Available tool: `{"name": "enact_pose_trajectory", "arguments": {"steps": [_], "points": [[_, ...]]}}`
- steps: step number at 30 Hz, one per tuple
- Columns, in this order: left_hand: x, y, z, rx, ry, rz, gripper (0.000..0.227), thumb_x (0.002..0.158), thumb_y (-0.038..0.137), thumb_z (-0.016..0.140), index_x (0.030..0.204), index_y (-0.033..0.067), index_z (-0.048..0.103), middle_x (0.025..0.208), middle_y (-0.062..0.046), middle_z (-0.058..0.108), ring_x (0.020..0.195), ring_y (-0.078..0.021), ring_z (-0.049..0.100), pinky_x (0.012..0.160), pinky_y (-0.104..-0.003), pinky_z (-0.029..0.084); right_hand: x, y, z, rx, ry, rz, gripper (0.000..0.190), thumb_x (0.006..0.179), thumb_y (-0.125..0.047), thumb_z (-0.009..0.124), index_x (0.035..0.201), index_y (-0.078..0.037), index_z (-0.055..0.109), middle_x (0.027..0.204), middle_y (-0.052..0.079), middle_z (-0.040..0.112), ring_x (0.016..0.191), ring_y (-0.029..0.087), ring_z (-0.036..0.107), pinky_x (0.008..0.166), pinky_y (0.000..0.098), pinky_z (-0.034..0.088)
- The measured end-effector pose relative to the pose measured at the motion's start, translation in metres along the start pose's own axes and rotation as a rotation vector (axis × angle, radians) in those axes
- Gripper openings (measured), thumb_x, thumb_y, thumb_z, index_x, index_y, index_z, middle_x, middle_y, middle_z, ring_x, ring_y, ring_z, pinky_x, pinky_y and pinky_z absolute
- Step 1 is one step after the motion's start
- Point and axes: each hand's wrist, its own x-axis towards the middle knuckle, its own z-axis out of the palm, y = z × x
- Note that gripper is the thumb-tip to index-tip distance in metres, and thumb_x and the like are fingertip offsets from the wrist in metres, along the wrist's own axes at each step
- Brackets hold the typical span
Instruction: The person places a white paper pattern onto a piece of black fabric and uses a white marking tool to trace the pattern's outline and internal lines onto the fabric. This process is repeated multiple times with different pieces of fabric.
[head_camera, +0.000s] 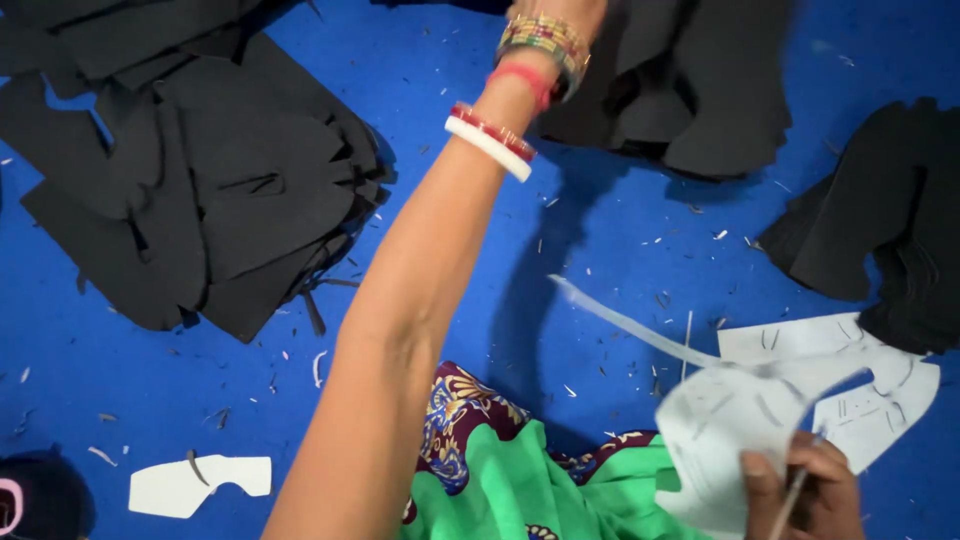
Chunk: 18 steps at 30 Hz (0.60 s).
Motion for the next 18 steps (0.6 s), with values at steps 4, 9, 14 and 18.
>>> {"name": "enact_pose_trajectory", "arguments": {"steps": [4,9,14,18], "points": [[-0.063,-0.018,0.009,-0.437,-0.355,0.534,0.031,0.104,0.024,0.065,0.125,0.0022,0.071,0.133,-0.015,0.07,0.128,-0.028,0.066,0.11,-0.038,0.053,0.013,0.07,0.002,-0.038,-0.574,-0.324,0.022,0.073,-0.004,0.078,0.091,-0.015,0.075,0.122,0.026,0.068,0.131,0.045,0.058,0.094,0.0402,0.055],[-0.192,0.041,-0.053,-0.652,-1.195,0.422,0.033,0.109,0.024,0.059,0.135,0.0049,0.067,0.132,-0.01,0.072,0.121,-0.0173,0.067,0.109,-0.033,0.054,0.035,-0.151,0.041,-0.355,-0.499,-0.531,0.023,0.077,-0.002,0.068,0.097,-0.012,0.064,0.132,0.022,0.063,0.129,0.03,0.064,0.097,0.0413,0.054],[-0.231,0.058,-0.11,-0.654,-1.544,-0.035,0.035,0.1,0.02,0.063,0.131,0.005,0.067,0.108,-0.007,0.077,0.081,-0.0134,0.075,0.078,-0.032,0.063,0.043,-0.187,0.047,-0.477,-0.657,-0.732,0.024,0.074,-0.006,0.066,0.098,-0.006,0.065,0.125,0.017,0.067,0.127,0.03,0.059,0.09,0.0418,0.054],[-0.24,0.059,-0.14,-0.572,-1.274,0.129,0.03,0.101,0.018,0.068,0.129,0.0071,0.071,0.105,-0.007,0.08,0.091,-0.0095,0.072,0.082,-0.029,0.06,0.042,-0.196,0.056,-0.444,-0.63,-0.916,0.021,0.077,-0.006,0.065,0.098,-0.004,0.065,0.123,0.018,0.068,0.132,0.033,0.058,0.093,0.0421,0.053]]}}
